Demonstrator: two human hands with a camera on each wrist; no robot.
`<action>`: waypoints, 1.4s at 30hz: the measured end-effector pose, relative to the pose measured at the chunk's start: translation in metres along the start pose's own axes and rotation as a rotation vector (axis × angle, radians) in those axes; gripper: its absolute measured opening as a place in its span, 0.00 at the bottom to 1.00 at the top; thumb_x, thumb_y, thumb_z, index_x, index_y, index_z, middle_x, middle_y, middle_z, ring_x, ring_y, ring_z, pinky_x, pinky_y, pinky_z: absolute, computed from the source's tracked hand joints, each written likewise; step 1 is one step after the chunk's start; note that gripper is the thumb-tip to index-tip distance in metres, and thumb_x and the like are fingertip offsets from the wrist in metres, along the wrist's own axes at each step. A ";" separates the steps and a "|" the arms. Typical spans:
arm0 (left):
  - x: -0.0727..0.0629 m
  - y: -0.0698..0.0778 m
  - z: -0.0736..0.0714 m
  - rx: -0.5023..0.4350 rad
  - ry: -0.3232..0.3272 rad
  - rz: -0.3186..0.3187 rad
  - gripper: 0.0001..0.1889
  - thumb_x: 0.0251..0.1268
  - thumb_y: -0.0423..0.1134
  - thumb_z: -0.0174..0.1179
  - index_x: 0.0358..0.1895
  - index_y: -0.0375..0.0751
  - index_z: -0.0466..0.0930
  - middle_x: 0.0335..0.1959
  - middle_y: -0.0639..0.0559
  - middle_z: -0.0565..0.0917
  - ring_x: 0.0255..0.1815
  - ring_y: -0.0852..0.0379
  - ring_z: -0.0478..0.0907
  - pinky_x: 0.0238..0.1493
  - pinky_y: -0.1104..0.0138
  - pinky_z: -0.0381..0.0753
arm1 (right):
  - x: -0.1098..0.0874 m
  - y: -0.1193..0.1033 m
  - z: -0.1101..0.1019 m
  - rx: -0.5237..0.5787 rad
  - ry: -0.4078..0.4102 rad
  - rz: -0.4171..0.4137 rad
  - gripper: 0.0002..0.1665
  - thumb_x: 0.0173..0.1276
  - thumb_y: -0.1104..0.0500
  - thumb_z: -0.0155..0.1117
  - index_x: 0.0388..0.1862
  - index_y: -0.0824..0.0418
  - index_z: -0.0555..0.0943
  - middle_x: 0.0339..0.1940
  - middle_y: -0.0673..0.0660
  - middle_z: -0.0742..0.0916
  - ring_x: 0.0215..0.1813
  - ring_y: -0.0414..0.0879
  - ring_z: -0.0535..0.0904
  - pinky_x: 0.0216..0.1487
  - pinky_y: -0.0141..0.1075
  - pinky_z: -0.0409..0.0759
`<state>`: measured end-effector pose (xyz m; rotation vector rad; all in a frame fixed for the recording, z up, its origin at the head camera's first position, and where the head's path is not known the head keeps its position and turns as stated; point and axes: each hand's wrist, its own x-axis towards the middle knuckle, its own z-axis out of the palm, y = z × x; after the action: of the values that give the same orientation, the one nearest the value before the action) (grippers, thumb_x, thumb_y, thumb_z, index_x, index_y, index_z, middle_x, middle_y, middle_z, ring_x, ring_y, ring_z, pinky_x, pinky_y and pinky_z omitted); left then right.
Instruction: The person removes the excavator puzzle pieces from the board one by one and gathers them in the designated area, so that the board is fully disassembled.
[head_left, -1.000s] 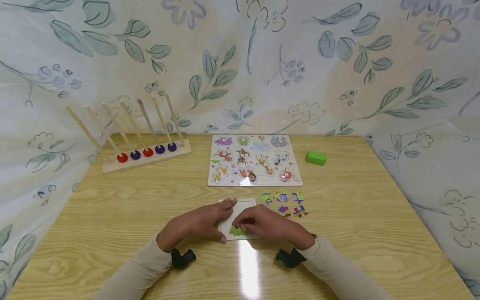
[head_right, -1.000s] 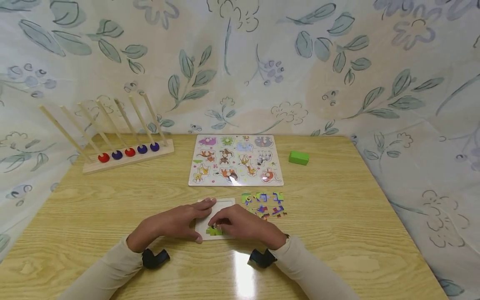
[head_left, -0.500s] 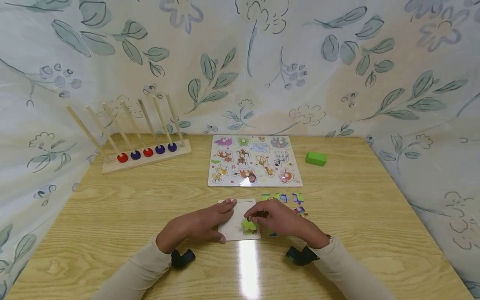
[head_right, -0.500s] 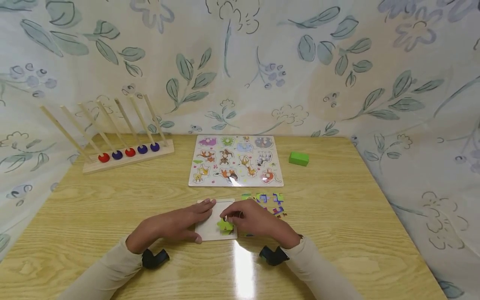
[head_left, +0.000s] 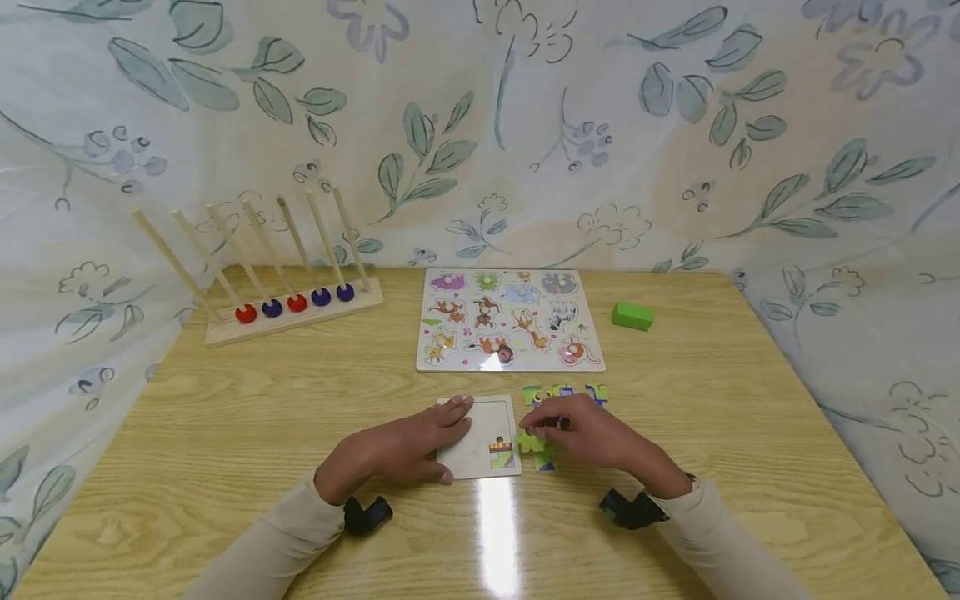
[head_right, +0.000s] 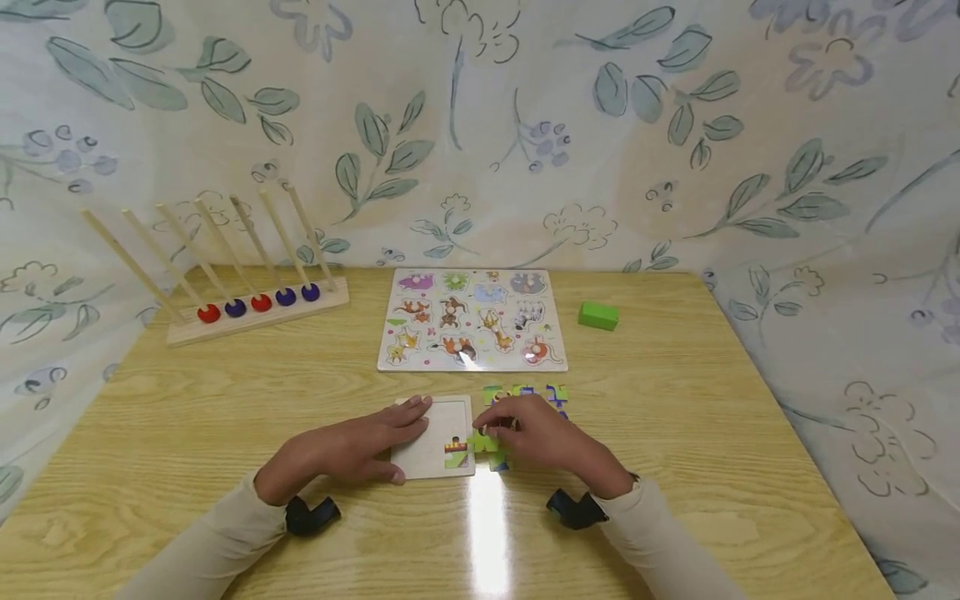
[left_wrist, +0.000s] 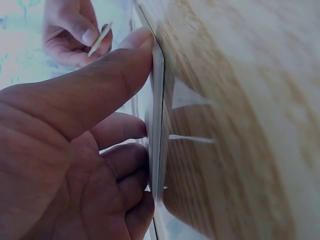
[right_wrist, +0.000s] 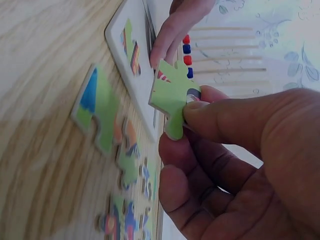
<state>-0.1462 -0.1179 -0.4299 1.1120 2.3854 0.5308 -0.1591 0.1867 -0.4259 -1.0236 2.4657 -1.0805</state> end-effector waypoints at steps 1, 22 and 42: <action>0.000 0.000 0.000 0.000 0.000 -0.002 0.40 0.65 0.43 0.64 0.74 0.30 0.55 0.78 0.40 0.44 0.78 0.44 0.38 0.73 0.52 0.50 | -0.001 0.001 -0.001 0.001 0.001 0.006 0.12 0.69 0.68 0.61 0.47 0.59 0.86 0.39 0.46 0.87 0.36 0.38 0.75 0.35 0.33 0.77; 0.001 -0.002 0.002 -0.043 -0.002 -0.033 0.40 0.65 0.43 0.64 0.75 0.34 0.54 0.79 0.46 0.42 0.78 0.50 0.36 0.73 0.54 0.49 | -0.018 0.013 -0.018 -0.014 -0.008 0.048 0.11 0.68 0.68 0.62 0.46 0.60 0.87 0.40 0.47 0.87 0.35 0.38 0.76 0.36 0.34 0.78; 0.002 -0.001 0.001 -0.073 -0.005 -0.034 0.41 0.64 0.43 0.65 0.75 0.34 0.55 0.79 0.46 0.42 0.78 0.51 0.36 0.74 0.55 0.48 | -0.039 0.029 -0.025 0.053 -0.081 0.092 0.13 0.66 0.73 0.61 0.43 0.62 0.87 0.40 0.50 0.87 0.42 0.40 0.80 0.40 0.33 0.80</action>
<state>-0.1479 -0.1166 -0.4321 1.0384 2.3565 0.5979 -0.1575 0.2415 -0.4313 -0.9104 2.3818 -1.0492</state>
